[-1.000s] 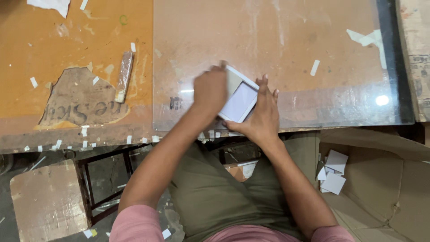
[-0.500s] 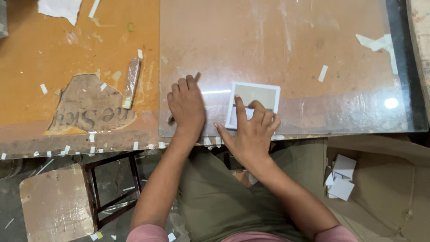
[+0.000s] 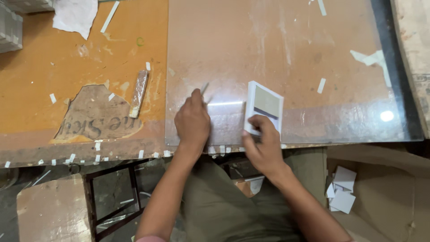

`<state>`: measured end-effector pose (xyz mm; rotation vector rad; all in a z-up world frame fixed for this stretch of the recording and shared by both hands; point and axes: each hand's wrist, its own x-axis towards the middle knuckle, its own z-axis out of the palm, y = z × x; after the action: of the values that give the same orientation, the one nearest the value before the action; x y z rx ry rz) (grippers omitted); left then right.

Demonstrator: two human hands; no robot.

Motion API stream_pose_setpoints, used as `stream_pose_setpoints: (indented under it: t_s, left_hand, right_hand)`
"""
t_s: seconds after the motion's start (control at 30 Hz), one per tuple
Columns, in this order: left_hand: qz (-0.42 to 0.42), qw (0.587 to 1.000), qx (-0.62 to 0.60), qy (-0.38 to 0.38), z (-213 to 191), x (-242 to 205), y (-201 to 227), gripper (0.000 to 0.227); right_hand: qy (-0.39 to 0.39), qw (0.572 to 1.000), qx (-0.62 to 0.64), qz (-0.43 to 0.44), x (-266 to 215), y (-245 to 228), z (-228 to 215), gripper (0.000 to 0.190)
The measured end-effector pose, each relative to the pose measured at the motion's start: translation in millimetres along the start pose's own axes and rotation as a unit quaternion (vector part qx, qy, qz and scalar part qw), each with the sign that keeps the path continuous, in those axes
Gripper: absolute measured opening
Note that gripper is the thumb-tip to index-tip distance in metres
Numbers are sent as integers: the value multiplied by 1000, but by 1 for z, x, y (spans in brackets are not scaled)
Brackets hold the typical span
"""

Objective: The person sands the edges and corners of small white square frames using a sanding block. They handle the frames one at a time, rotating them to sand multiple sides, and place finished frames into a cardboard box.

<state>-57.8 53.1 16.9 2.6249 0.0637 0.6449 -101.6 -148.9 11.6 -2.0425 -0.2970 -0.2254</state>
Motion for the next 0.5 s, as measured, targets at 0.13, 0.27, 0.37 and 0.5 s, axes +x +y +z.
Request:
stream_pose_setpoints:
  t_s: [0.13,0.27,0.37,0.5]
  left_hand:
    - [60,973,-221,-4,-44,-14,34,23]
    - [130,952,-211,-181,-60,-13,72,50]
    - [159,939,-186,-242,-55,-14,82,54]
    - [166,960,-116,-194,-42,4,83,51]
  right_hand:
    - [8,953,296,68,-15,15,-21,44]
    - [-22,937,346,49,-13,28,-16,52]
    - [-34,938,341,52,-20,34,-13,61]
    - [-32,934,353,46,-17,43,-10,67]
